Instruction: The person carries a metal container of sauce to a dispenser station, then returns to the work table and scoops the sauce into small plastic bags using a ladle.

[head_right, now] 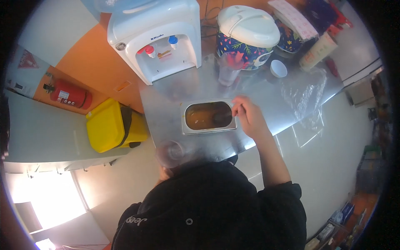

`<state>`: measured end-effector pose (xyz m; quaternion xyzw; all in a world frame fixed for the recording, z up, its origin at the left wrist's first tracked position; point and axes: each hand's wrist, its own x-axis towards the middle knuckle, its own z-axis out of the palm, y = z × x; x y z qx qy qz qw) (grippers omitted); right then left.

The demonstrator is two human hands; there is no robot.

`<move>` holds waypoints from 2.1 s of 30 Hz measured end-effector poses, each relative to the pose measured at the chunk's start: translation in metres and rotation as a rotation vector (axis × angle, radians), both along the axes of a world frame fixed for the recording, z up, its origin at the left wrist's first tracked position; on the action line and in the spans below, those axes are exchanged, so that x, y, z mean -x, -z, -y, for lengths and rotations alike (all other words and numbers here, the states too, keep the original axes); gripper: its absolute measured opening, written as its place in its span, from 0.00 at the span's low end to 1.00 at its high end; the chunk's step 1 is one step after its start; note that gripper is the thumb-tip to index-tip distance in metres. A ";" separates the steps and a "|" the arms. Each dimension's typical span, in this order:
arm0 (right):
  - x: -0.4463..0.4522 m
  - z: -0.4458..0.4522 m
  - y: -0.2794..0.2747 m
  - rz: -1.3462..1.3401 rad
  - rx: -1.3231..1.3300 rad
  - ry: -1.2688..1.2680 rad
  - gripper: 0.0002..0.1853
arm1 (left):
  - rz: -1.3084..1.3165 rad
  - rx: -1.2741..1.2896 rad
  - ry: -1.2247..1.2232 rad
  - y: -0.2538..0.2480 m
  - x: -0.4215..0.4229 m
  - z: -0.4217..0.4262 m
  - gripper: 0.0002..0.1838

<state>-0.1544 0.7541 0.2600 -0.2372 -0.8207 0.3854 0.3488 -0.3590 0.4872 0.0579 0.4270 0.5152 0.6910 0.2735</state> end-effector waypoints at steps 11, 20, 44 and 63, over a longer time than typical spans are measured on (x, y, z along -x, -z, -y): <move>0.016 0.040 0.025 -0.010 -0.052 0.119 0.09 | 0.145 0.009 0.108 -0.003 0.004 0.001 0.46; 0.020 0.061 0.048 -0.384 0.165 0.259 0.06 | 0.176 0.018 0.204 -0.009 0.007 -0.007 0.44; 0.006 0.036 0.013 0.163 -0.062 0.368 0.08 | 0.202 0.029 0.254 -0.020 0.003 -0.011 0.39; -0.015 0.013 0.062 -0.328 0.697 0.458 0.13 | 0.503 0.013 -0.203 -0.041 0.055 -0.042 0.33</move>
